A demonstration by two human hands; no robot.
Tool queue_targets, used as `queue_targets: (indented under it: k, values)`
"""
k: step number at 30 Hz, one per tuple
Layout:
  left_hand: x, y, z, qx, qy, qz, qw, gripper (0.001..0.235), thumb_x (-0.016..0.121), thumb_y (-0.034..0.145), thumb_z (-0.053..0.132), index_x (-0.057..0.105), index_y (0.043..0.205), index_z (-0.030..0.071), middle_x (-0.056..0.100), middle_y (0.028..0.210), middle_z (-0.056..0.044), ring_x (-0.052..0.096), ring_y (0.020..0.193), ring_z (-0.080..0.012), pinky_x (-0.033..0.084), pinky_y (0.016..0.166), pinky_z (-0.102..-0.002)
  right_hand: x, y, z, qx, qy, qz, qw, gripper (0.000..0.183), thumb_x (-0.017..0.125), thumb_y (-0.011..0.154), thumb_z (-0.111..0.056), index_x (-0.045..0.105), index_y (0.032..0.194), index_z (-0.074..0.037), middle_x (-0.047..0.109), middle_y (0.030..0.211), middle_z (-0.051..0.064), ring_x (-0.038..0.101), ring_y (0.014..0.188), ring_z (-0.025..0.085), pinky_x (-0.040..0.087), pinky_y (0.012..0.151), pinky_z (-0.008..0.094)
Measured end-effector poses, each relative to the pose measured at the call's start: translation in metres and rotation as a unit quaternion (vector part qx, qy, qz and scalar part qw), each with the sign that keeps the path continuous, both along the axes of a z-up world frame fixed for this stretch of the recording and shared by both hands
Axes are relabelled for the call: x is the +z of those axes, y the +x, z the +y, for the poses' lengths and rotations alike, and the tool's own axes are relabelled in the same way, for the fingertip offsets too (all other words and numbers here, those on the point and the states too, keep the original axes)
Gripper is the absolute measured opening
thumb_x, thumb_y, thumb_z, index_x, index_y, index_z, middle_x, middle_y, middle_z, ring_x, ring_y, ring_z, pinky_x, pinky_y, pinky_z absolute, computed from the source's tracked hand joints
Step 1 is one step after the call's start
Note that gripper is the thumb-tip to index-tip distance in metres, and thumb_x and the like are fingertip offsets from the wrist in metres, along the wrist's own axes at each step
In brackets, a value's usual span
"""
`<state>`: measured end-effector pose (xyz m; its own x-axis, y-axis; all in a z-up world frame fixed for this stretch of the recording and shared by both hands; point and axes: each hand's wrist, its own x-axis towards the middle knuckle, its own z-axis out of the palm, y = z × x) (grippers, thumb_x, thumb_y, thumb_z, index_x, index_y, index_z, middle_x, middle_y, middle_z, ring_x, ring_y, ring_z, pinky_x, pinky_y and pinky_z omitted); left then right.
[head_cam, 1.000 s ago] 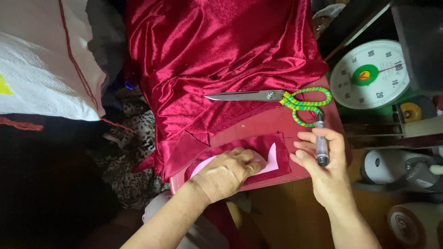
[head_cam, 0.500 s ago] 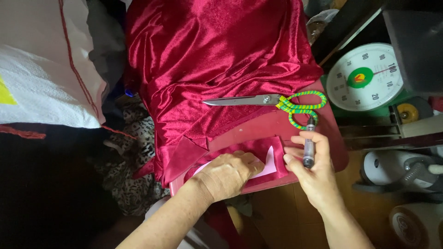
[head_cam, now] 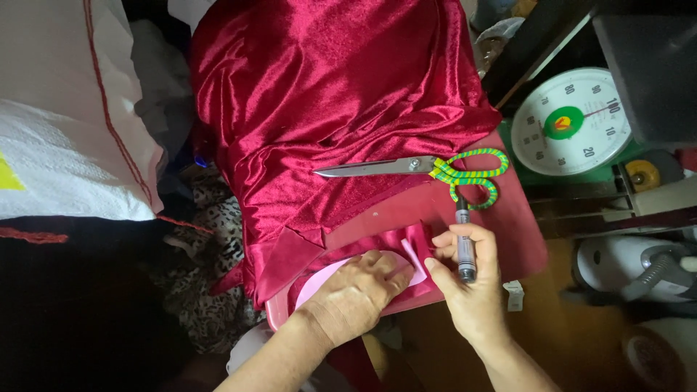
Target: The person places a pink paper template on a piece of red fabric and uses a marker to trace the template's outline onto the fabric. The person repeatedly repositions the template and traces its shape multiple times on the same fabric piece.
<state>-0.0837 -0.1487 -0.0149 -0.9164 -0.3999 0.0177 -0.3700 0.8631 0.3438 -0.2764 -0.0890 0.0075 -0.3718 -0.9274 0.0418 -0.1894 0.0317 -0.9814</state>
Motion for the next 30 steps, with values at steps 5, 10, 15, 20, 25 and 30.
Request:
queue_targets:
  k: [5, 10, 15, 20, 25, 30]
  values:
    - [0.007, 0.001, 0.001, 0.01, 0.0, 0.012, 1.0, 0.067, 0.062, 0.077, 0.002, 0.055, 0.144, 0.007, 0.06, 0.123, -0.015, 0.06, 0.107, -0.0353, 0.05, 0.095, -0.043, -0.002, 0.003, 0.001, -0.016, 0.008, -0.001, 1.0, 0.049, 0.07, 0.084, 0.004, 0.051, 0.127, -0.013, 0.067, 0.106, 0.007, 0.066, 0.09, 0.016, 0.054, 0.094, 0.03]
    - [0.004, 0.001, 0.003, 0.016, -0.008, 0.0, 1.0, 0.067, 0.061, 0.079, 0.003, 0.055, 0.145, 0.009, 0.059, 0.125, -0.016, 0.059, 0.105, -0.0349, 0.051, 0.094, -0.044, 0.001, 0.005, 0.003, -0.004, 0.002, 0.044, 0.999, 0.048, 0.071, 0.085, 0.001, 0.05, 0.127, -0.012, 0.068, 0.108, 0.006, 0.067, 0.091, 0.016, 0.055, 0.096, 0.031]
    - [0.005, 0.003, 0.005, 0.037, -0.038, 0.074, 0.996, 0.05, 0.059, 0.085, 0.004, 0.062, 0.134, 0.007, 0.06, 0.113, -0.012, 0.06, 0.098, -0.032, 0.053, 0.091, -0.043, -0.002, 0.008, 0.005, 0.037, -0.078, 0.197, 0.977, 0.043, 0.067, 0.089, -0.005, 0.049, 0.128, -0.006, 0.069, 0.113, 0.006, 0.071, 0.092, 0.017, 0.056, 0.097, 0.034]
    - [0.018, 0.005, 0.006, 0.053, -0.033, 0.124, 0.99, 0.037, 0.055, 0.086, -0.002, 0.057, 0.123, 0.002, 0.062, 0.113, -0.018, 0.063, 0.1, -0.0351, 0.052, 0.093, -0.044, 0.013, 0.016, 0.002, 0.078, -0.157, 0.247, 0.953, 0.036, 0.061, 0.092, -0.002, 0.049, 0.126, -0.002, 0.061, 0.092, 0.011, 0.063, 0.1, 0.026, 0.051, 0.104, 0.042]
    - [0.011, 0.008, 0.008, 0.06, -0.021, 0.14, 0.988, 0.071, 0.062, 0.097, 0.009, 0.029, 0.157, -0.007, 0.065, 0.108, -0.019, 0.062, 0.096, -0.0329, 0.049, 0.103, -0.045, 0.009, 0.019, 0.003, 0.109, -0.195, 0.278, 0.934, 0.041, 0.06, 0.091, 0.001, 0.044, 0.129, 0.001, 0.057, 0.117, 0.021, 0.062, 0.094, 0.027, 0.055, 0.096, 0.044]
    - [0.006, 0.006, 0.006, 0.062, -0.023, 0.125, 0.99, 0.05, 0.058, 0.087, 0.002, 0.057, 0.134, -0.013, 0.06, 0.105, -0.02, 0.058, 0.088, -0.0382, 0.052, 0.088, -0.045, 0.007, 0.023, 0.014, 0.124, -0.18, 0.183, 0.959, 0.052, 0.051, 0.083, 0.017, 0.038, 0.131, 0.0, 0.053, 0.119, 0.024, 0.06, 0.103, 0.028, 0.066, 0.087, 0.031]
